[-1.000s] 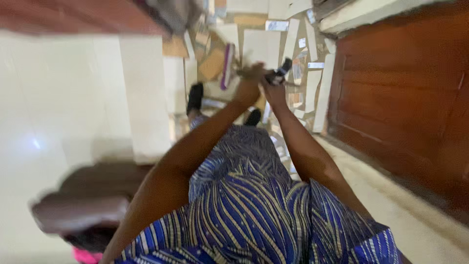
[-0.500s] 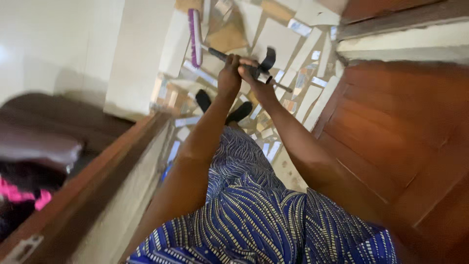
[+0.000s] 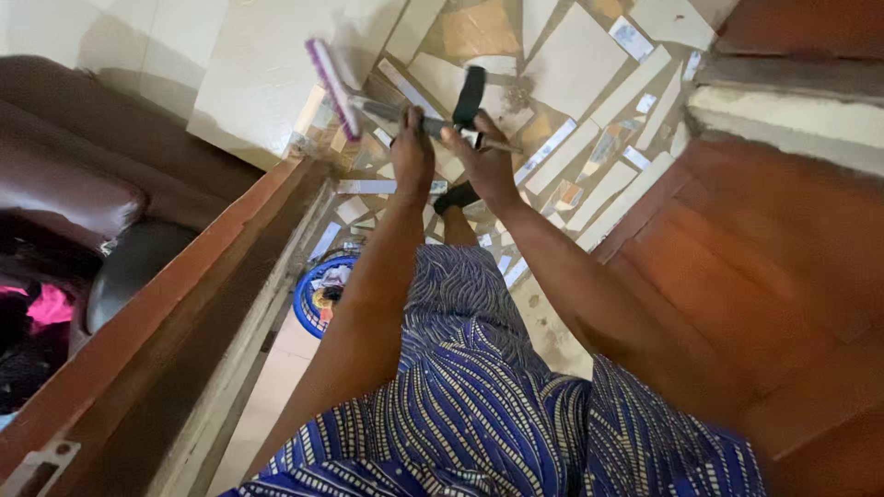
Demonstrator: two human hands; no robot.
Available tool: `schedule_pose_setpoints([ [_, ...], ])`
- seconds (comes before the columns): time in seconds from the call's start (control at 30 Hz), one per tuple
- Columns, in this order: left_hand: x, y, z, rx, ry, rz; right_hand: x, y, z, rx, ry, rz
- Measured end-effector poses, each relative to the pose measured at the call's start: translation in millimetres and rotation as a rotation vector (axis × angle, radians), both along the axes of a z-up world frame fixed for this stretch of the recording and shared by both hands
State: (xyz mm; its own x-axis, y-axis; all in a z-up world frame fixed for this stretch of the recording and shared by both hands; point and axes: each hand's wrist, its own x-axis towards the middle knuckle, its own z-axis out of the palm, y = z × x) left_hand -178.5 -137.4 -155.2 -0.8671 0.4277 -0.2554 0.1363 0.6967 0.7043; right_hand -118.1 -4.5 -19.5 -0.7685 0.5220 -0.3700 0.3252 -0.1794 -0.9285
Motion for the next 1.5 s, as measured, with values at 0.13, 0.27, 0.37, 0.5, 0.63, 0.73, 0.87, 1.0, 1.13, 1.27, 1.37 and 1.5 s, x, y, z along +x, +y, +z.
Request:
schedule_pose_setpoints([
  [0.13, 5.1, -32.0, -38.2, 0.025, 0.102, 0.077, -15.3, -16.6, -27.8, -0.059, -0.096, 0.135],
  [0.27, 10.3, -30.5, -76.8, -0.031, 0.035, 0.133, -12.8, -22.3, -54.7, 0.107, -0.163, 0.227],
  [0.37, 10.3, -3.7, -96.5, -0.039, -0.135, 0.057, -0.8, -12.6, -68.3, -0.020, -0.093, 0.033],
  [0.5, 20.2, 65.5, -97.8, -0.059, -0.210, -0.210, 40.1, 15.7, -60.2, 0.242, -0.332, -0.178],
  [0.63, 29.6, 108.3, -71.8, -0.021, -0.294, -0.463, 58.7, 31.4, -34.6, 0.022, -0.342, -0.522],
  [0.73, 21.4, 120.4, -63.6, 0.021, -0.283, -0.548, 52.4, 36.6, -11.9, 0.052, -0.208, -0.549],
  [0.87, -19.9, 131.0, -77.6, 0.121, 0.148, -0.771, 33.1, 46.0, 3.8, 0.163, -0.076, -0.328],
  [1.0, -67.4, 139.0, -68.4, 0.042, -0.033, -0.544, -11.4, 62.1, -17.1, 0.095, -0.152, -0.345],
  [1.13, -82.0, 162.7, -44.7, 0.054, -0.132, -0.371, -40.6, 67.5, -40.2, -0.002, 0.018, -0.371],
  [1.27, -62.1, 196.8, -58.0, -0.102, -0.205, -0.468, -28.6, 84.4, -51.1, -0.007, -0.202, -0.603],
  [1.37, -33.0, 201.5, -71.4, -0.210, -0.177, -0.656, 3.1, 74.2, -51.1, 0.031, -0.114, -0.670],
  [1.5, -11.2, 181.4, -59.4, -0.191, -0.081, -0.890, 36.0, 54.7, -22.1, 0.186, -0.280, -0.469],
])
